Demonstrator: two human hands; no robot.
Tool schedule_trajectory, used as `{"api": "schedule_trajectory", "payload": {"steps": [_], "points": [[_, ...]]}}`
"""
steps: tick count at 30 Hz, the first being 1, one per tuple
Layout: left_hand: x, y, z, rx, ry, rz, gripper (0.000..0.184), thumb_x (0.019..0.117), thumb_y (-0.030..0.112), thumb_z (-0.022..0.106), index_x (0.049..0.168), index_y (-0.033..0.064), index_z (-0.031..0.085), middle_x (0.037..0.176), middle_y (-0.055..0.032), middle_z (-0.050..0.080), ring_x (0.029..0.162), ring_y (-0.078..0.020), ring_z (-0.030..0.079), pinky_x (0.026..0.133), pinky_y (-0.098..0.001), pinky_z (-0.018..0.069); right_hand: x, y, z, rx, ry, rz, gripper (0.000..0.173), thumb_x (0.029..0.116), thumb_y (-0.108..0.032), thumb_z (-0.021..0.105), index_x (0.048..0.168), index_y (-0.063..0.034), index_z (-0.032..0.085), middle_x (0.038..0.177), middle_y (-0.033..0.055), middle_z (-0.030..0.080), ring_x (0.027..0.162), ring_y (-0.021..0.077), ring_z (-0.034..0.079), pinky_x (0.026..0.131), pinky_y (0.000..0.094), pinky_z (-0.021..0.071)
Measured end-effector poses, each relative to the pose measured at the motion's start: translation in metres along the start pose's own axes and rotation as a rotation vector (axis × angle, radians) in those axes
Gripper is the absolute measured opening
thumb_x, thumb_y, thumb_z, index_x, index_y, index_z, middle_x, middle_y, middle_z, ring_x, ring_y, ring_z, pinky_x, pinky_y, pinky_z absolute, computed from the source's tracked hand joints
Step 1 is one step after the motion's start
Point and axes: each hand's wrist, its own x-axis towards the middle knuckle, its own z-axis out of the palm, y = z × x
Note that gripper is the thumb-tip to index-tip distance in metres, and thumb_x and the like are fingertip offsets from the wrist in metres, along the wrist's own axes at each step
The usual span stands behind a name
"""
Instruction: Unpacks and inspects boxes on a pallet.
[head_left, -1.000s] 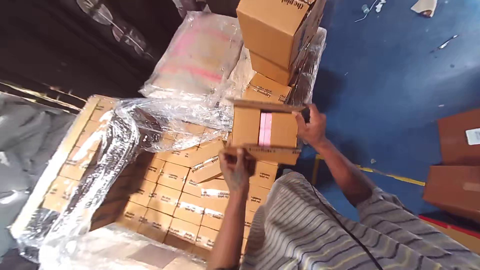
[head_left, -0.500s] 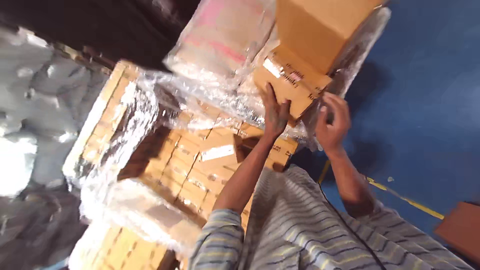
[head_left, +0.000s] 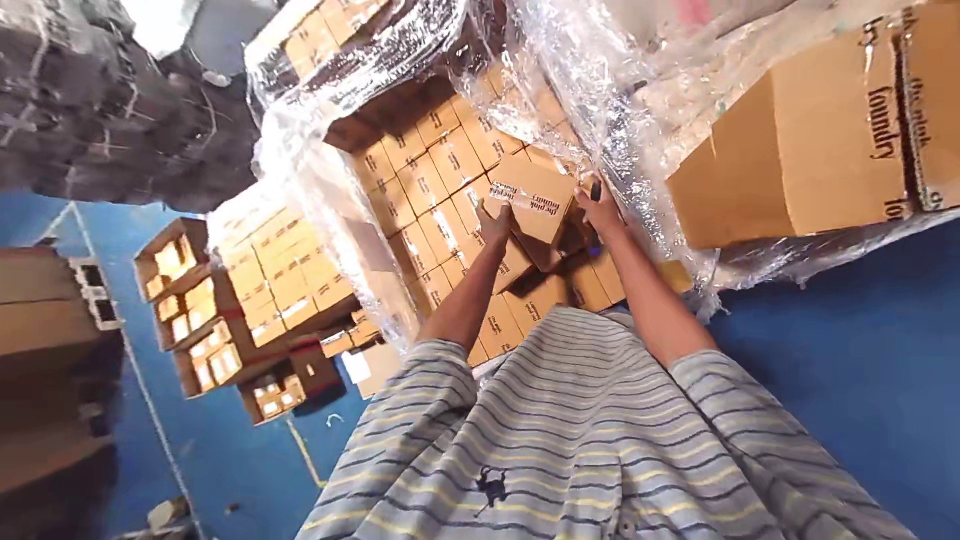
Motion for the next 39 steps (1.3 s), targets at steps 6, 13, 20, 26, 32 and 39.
{"api": "schedule_trajectory", "payload": {"steps": [6, 13, 20, 26, 32, 39], "points": [[-0.002, 0.012, -0.033, 0.102, -0.025, 0.055, 0.058, 0.1016, 0.031, 0.059, 0.151, 0.0075, 0.04, 0.142, -0.032, 0.049, 0.125, -0.046, 0.056, 0.098, -0.0618, 0.0503, -0.053, -0.007, 0.055, -0.037, 0.071, 0.017, 0.078, 0.0972, -0.031, 0.07, 0.159, -0.0069, 0.03, 0.135, 0.0276, 0.059, 0.109, 0.0381, 0.067, 0.09, 0.0566, 0.0557], [-0.025, -0.016, -0.073, 0.639, -0.359, 0.35, 0.04, 0.1087, 0.034, 0.045, 0.141, 0.0138, 0.057, 0.149, -0.0175, 0.052, 0.128, -0.0393, 0.059, 0.098, -0.0636, 0.0512, -0.163, 0.04, 0.047, -0.237, -0.216, 0.147, 0.053, 0.1059, -0.039, 0.055, 0.146, -0.0039, 0.05, 0.119, 0.0133, 0.072, 0.077, 0.0182, 0.067, 0.068, 0.0385, 0.056], [-0.044, -0.063, -0.057, 0.524, -0.356, 0.633, 0.031, 0.1086, 0.028, 0.044, 0.128, 0.0148, 0.065, 0.156, -0.0092, 0.047, 0.12, -0.0321, 0.065, 0.087, -0.0524, 0.0586, -0.094, -0.016, 0.07, -0.839, -0.245, -0.167, 0.04, 0.1111, -0.032, 0.044, 0.13, 0.0006, 0.058, 0.113, 0.025, 0.069, 0.105, 0.0431, 0.069, 0.088, 0.0632, 0.0541], [-0.035, -0.074, -0.064, 0.241, -0.349, 0.737, 0.041, 0.1074, 0.027, 0.034, 0.11, 0.0013, 0.066, 0.151, -0.0137, 0.052, 0.123, -0.028, 0.063, 0.093, -0.0492, 0.057, -0.045, -0.042, 0.086, -1.141, -0.481, -0.227, 0.035, 0.1101, -0.031, 0.044, 0.123, -0.0095, 0.069, 0.113, 0.0212, 0.071, 0.109, 0.0428, 0.068, 0.088, 0.0667, 0.0511], [-0.036, -0.074, -0.064, 0.233, -0.33, 0.737, 0.051, 0.1075, 0.031, 0.029, 0.142, 0.0051, 0.056, 0.143, -0.0145, 0.058, 0.131, -0.029, 0.058, 0.105, -0.0508, 0.0507, -0.02, -0.037, 0.095, -1.131, -0.634, -0.3, 0.034, 0.1098, -0.028, 0.044, 0.123, -0.0097, 0.07, 0.113, 0.0198, 0.072, 0.11, 0.041, 0.068, 0.091, 0.0653, 0.0505], [-0.031, -0.081, -0.062, 0.268, -0.334, 0.788, 0.06, 0.1072, 0.041, 0.022, 0.135, 0.0086, 0.064, 0.146, -0.0157, 0.056, 0.133, -0.0327, 0.055, 0.104, -0.0523, 0.05, -0.026, -0.046, 0.055, -0.84, -0.747, -0.869, 0.035, 0.1092, -0.017, 0.046, 0.104, 0.0018, 0.074, 0.095, 0.0234, 0.072, 0.09, 0.0402, 0.07, 0.087, 0.0566, 0.0545]]}}
